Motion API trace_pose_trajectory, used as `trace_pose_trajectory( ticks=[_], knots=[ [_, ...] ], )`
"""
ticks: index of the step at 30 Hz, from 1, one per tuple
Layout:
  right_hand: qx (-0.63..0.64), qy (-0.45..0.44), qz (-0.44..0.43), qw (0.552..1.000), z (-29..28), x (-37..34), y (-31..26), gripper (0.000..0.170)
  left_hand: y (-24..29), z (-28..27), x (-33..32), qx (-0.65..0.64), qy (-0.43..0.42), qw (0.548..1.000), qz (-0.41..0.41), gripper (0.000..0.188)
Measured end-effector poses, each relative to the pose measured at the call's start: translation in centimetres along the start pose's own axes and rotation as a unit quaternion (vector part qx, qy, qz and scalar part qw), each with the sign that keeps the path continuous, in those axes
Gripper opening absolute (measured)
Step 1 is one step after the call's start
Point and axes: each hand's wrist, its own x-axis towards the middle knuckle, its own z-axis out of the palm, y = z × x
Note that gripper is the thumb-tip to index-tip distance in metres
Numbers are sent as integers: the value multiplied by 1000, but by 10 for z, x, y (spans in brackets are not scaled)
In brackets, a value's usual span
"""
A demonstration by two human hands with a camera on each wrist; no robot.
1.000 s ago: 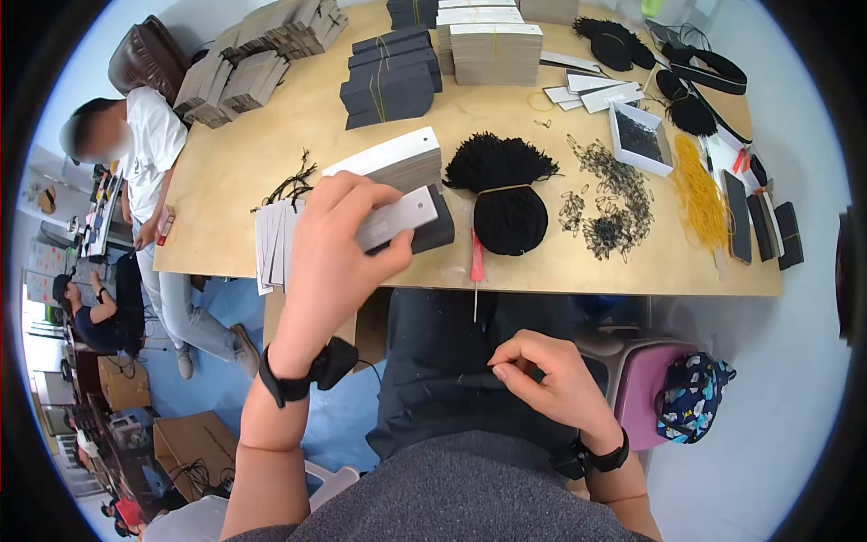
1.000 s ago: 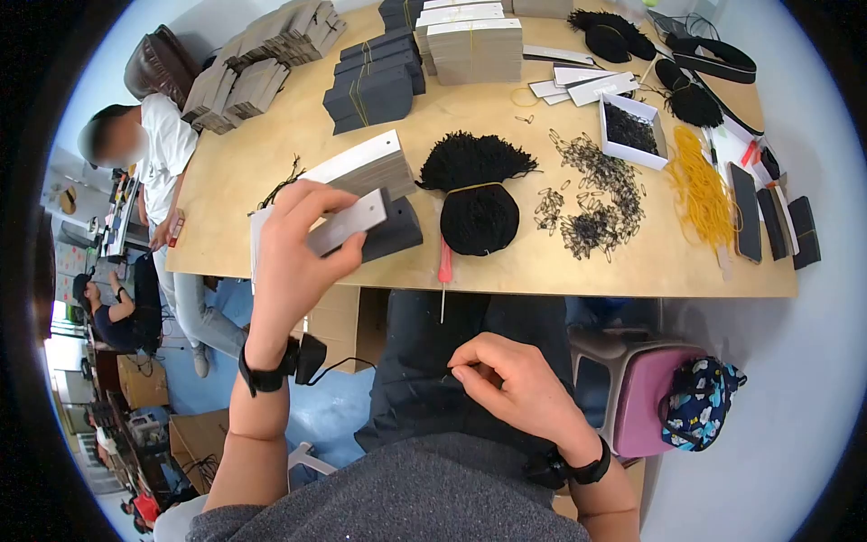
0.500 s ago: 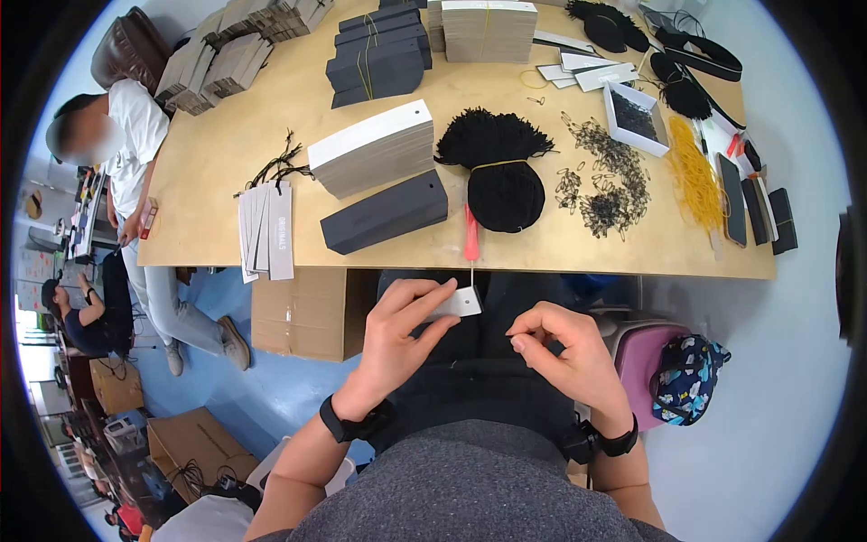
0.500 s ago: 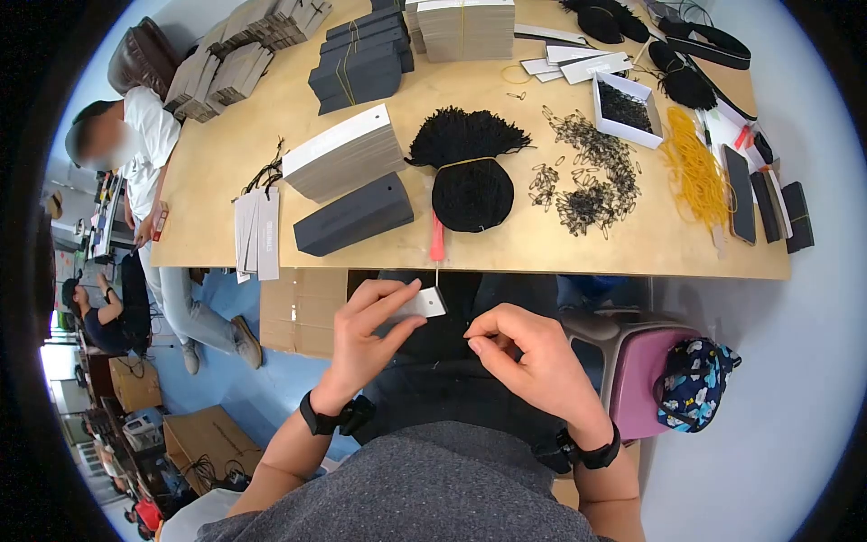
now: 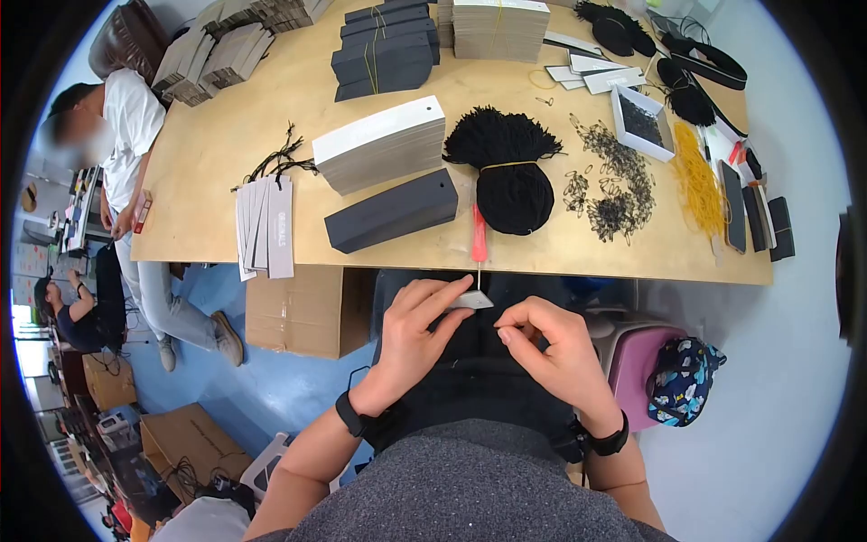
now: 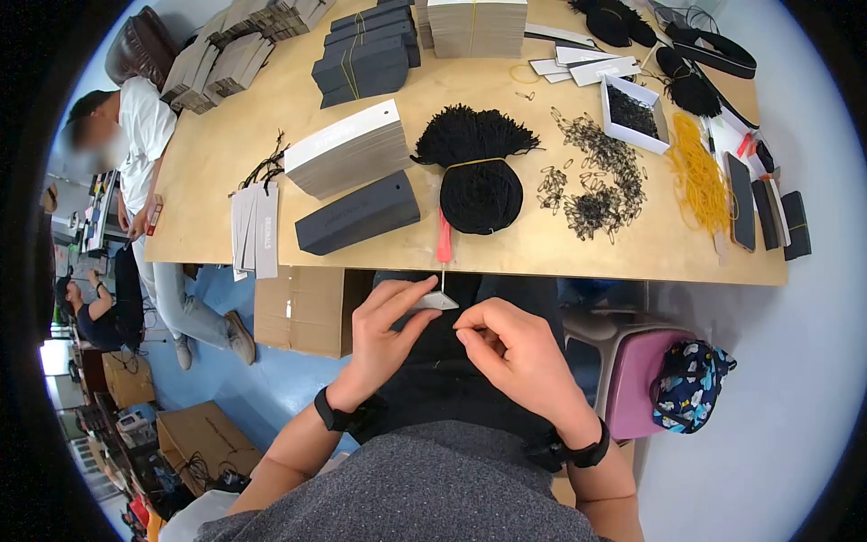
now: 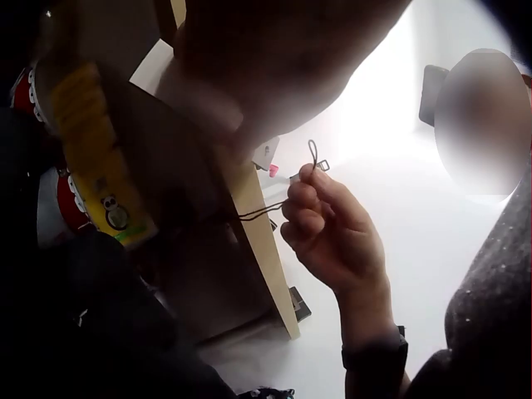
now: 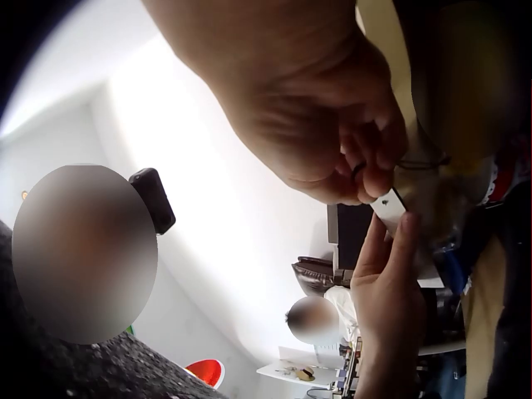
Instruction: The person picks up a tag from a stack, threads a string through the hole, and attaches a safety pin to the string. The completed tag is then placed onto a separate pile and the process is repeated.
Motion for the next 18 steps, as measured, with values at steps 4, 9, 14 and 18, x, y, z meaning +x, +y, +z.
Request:
trace_pose_trajectory(
  ticks=[4, 9, 14, 18],
  knots=[
    [-39, 59, 11, 997, 15, 11, 12, 9, -6, 4, 4, -57, -42, 997, -41, 34],
    [-59, 122, 25, 990, 23, 20, 40, 12, -1, 3, 14, -138, -62, 983, -104, 21],
    [72, 27, 115, 990, 19, 10, 44, 14, -13, -4, 6, -199, -109, 971, -81, 20],
    [113, -77, 123, 983, 15, 3, 23, 19, 4, -18, 0, -191, -151, 968, -59, 21]
  ],
)
